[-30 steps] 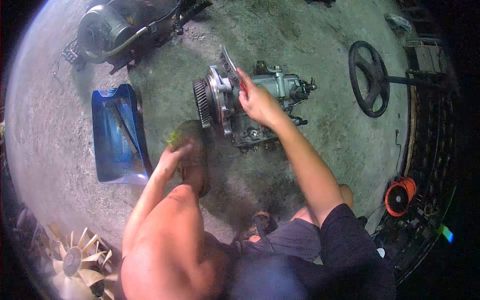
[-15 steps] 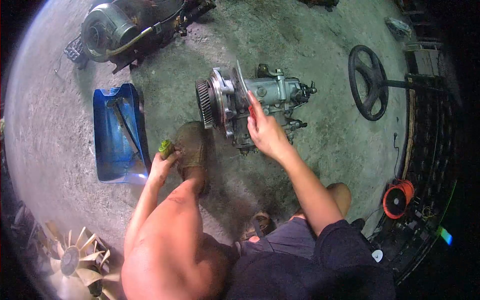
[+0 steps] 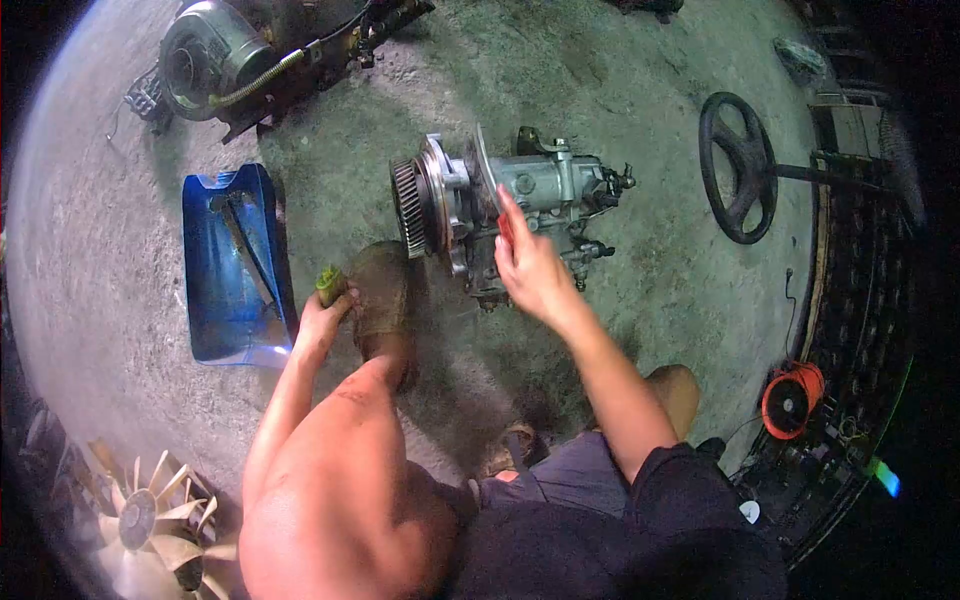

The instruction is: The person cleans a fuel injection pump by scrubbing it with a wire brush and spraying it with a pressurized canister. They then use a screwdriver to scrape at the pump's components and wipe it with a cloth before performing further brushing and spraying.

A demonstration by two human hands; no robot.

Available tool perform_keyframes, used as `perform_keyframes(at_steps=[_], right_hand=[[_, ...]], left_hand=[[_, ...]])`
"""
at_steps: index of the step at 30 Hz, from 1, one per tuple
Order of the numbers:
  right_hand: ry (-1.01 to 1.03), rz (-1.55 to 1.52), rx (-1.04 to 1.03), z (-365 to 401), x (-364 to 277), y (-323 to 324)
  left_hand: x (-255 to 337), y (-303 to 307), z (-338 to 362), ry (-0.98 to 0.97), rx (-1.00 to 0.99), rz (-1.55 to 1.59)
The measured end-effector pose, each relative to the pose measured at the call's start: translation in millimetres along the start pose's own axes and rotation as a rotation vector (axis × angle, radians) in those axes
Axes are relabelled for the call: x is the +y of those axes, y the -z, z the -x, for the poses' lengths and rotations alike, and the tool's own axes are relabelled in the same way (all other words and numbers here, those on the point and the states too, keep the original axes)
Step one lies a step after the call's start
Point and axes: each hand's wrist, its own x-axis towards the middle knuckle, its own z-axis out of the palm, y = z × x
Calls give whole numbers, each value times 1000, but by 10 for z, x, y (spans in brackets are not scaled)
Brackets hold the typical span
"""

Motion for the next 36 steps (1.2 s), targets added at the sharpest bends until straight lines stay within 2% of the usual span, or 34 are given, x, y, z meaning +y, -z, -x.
perform_keyframes(at_steps=[5,9,14,19,21,25,27,30,35,36], right_hand=[[79,-36,0,-488,66,142],[263,-34,113,-894,238,-17],[169,-29,127,-857,97,-91],[4,6,72,-148,55,-108],[98,25,128,239,136,-145],[-72,52,-39,889,115,-168],[-88,-114,11,880,118,-158],[-89,-84,15,663,126,-161],[54,-87,119,40,182,-126],[-69,-25,30,-133,5,26]], left_hand=[[-42,69,32,-8,-32,-27],[70,30,168,-4,2,-45],[48,21,223,7,-6,-22],[-117,20,172,8,32,-36],[-142,39,125,18,39,-24],[17,22,144,16,4,-14],[47,18,140,18,0,-40],[76,16,131,22,16,-64],[62,-26,167,-27,47,-19],[27,-16,174,-19,34,-15]])
